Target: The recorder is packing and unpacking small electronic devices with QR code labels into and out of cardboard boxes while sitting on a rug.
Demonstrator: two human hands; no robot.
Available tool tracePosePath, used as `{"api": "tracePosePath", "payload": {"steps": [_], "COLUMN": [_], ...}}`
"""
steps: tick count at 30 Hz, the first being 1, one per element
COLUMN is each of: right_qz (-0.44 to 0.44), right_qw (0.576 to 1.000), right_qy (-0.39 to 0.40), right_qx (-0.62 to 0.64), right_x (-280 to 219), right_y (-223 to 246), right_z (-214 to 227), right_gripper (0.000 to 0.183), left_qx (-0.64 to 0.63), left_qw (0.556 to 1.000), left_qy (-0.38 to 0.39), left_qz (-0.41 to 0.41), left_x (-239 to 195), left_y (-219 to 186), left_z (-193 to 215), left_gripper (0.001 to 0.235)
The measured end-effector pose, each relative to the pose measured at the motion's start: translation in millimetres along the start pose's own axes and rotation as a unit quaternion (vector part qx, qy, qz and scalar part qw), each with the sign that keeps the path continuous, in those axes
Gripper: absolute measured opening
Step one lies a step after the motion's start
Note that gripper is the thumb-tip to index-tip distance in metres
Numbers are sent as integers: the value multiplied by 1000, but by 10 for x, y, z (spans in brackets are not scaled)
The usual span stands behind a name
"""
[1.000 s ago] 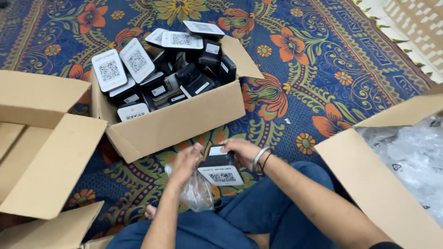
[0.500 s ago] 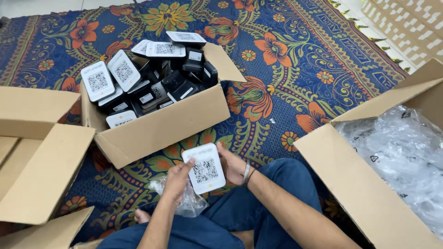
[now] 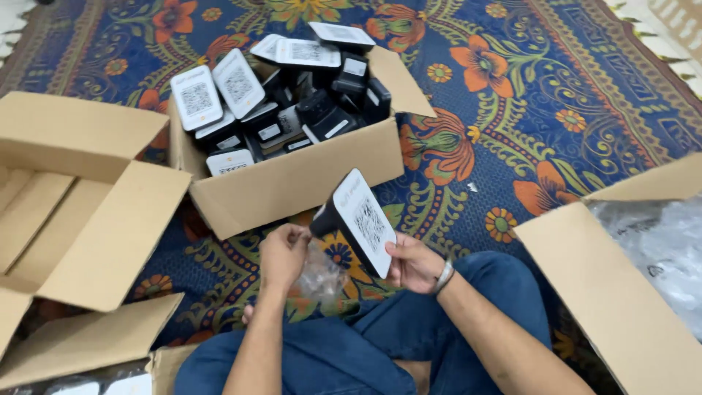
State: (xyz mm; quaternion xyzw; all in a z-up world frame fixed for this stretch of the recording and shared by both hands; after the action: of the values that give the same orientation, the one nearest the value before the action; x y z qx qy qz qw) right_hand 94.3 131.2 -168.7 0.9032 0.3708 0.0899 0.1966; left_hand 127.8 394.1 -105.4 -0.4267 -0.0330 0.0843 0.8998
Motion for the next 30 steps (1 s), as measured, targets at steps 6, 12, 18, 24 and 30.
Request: {"api": "tracePosePath", "payload": {"steps": [6, 12, 18, 24, 30], "right_qz": [-122, -22, -50, -91, -116], "right_qw": [987, 961, 993, 979, 898], "right_qy": [-44, -208, -83, -138, -250], "right_qx": [-99, -183, -66, -121, -344], "right_x": [153, 183, 114, 164, 182], "right_y": [-349, -115, -244, -416, -522], "right_z": [-390, 34, -281, -104, -24], "right_gripper": [43, 41, 37, 40, 50], "left_qx": [-176, -273, -377, -447, 59], "left_qw": [983, 947, 918, 883, 994], "left_qy": [-53, 63, 61, 47, -87], "left_qz": [-10, 157, 109, 135, -29], "left_x": [299, 82, 100, 41, -155], "left_y": [602, 420, 368, 225, -55], "left_z": [-243, -32, -175, -8, 63], "left_gripper": [30, 19, 22, 25, 21]}}
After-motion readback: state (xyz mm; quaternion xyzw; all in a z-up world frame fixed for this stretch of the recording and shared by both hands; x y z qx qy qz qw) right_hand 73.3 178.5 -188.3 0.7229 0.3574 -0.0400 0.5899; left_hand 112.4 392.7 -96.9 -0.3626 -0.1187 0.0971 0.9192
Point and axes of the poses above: each hand's wrist, its own x-axis towards the middle knuckle, its own z-axis out of the back of the hand, y = z × x, the point moved 6 cm from there along x, towards the middle knuckle, and after that the axes turned 5 degrees about x, right-handed, at the moved point
